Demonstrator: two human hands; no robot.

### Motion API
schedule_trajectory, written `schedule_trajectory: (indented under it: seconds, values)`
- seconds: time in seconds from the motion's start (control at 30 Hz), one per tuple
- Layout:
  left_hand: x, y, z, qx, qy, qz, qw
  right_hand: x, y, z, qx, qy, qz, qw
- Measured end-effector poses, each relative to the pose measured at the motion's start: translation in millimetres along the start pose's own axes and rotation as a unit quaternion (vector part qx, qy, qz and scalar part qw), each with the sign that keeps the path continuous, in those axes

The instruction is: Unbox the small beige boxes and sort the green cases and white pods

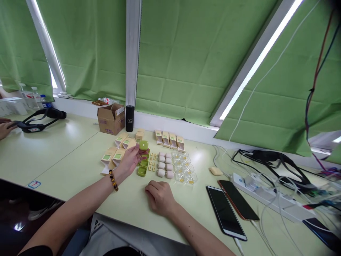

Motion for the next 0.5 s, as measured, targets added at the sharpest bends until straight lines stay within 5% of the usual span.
schedule_trajectory:
  seconds: [0.17, 0.3, 0.4, 0.5]
  values:
    - [37.7, 1.2, 0.2, 0.005, -0.036, 0.059, 0.998, 10.0, 0.9, -3.4, 0.014, -0.029, 0.03, 0.999]
    - [65.2, 9.8, -4.2, 0.015, -0.189, 0.15, 0.97, 16.4, 1.2, -3.1, 0.031, -0.064, 0.051, 0.996]
    - [74.9, 22.7, -12.3, 0.035, -0.36, 0.237, 0.902, 17.7, 0.6, -4.0, 0.033, -0.072, 0.059, 0.995]
    - [70.2, 38.3, -20.0, 0.02, -0.527, 0.305, 0.793, 17.0, -0.1, -6.1, 0.032, -0.071, 0.062, 0.995]
Point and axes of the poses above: each hand's wrist, its own y-axis away from the middle knuckle, its own z-axis out of the palm, x = y × z, the point moved 5 cm from there along -y, towards the middle knuckle, and after that the axes turned 4 degrees about -z, right-handed, at the moved point
